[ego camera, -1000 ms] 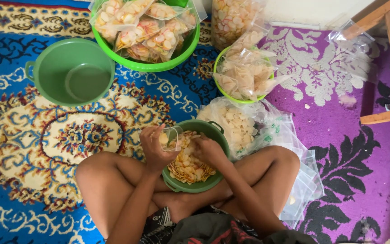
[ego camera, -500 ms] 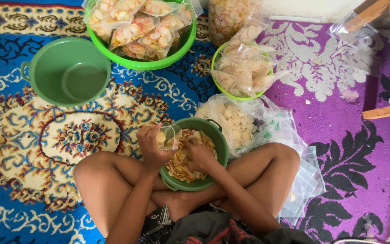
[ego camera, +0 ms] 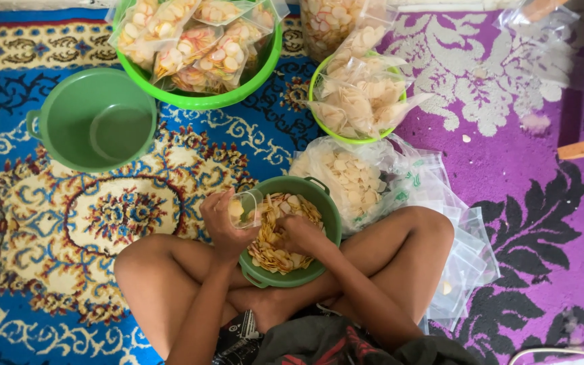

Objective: The person is sitting on the floor and manually filling small plastic bags with crackers from a green bowl.

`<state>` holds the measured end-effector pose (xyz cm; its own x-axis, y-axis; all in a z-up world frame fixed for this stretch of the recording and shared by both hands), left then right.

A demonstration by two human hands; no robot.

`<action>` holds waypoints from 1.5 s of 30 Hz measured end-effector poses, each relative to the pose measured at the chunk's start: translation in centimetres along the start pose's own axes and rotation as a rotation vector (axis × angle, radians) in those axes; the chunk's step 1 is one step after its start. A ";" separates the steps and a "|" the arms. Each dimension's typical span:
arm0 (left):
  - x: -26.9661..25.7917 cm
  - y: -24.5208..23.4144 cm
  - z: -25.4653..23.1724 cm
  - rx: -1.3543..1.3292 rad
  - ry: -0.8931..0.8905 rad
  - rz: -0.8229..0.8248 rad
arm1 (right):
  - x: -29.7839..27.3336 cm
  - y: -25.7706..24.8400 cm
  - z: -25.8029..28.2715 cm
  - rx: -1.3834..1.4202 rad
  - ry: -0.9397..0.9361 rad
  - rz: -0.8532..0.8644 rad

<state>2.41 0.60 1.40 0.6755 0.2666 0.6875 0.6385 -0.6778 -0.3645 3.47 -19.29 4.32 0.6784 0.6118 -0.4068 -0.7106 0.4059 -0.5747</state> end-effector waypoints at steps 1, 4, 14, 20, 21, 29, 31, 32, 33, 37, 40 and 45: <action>0.0 0.0 0.1 -0.002 0.005 0.007 | -0.1 0.0 -0.4 0.007 0.002 -0.006; -0.1 0.1 0.3 0.004 0.017 -0.015 | -0.5 -0.4 -0.8 0.168 0.031 -0.039; -0.1 -0.2 0.0 -0.020 -0.022 -0.005 | -0.3 -0.4 -4.3 0.667 0.002 -0.184; 0.1 -0.3 -0.4 -0.017 -0.023 -0.013 | 0.2 0.1 -4.4 1.212 0.125 -0.322; 0.2 -0.4 -0.6 -0.023 -0.028 -0.014 | 0.6 0.5 -4.8 1.310 0.145 -0.321; 0.4 -0.3 -0.5 -0.032 -0.026 -0.004 | -0.1 -0.8 -2.4 1.512 0.222 -0.271; 0.3 -0.2 -0.4 -0.031 -0.028 -0.004 | 0.1 -0.5 -2.7 1.508 0.224 -0.271; 0.2 -0.1 -0.2 -0.030 -0.025 -0.006 | 0.2 -0.5 -2.7 1.500 0.219 -0.278; 0.0 0.0 -0.1 -0.028 -0.023 -0.005 | 0.3 -0.4 -2.7 1.492 0.216 -0.284; 0.4 -0.5 -0.8 -0.035 -0.036 0.008 | 0.5 0.0 -4.1 1.502 0.221 -0.272; 0.3 -0.3 -0.5 -0.016 -0.048 0.047 | 0.8 0.2 -5.0 1.526 0.174 -0.214; 0.5 -0.7 -1.0 0.006 -0.046 0.069 | -0.4 -1.4 -1.6 1.631 0.109 -0.155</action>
<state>1.98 0.49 2.64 0.7337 0.2507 0.6316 0.5921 -0.6918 -0.4133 4.48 -21.20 4.09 0.7165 0.4806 -0.5056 -0.0250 0.7420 0.6699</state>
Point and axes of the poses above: each hand's wrist, its own x-axis towards the middle knuckle, its own y-axis out of the palm, z = x × y, the point moved 3 cm from there along x, towards the middle knuckle, and after that the axes turned 6 degrees about -y, right-handed, at the moved point
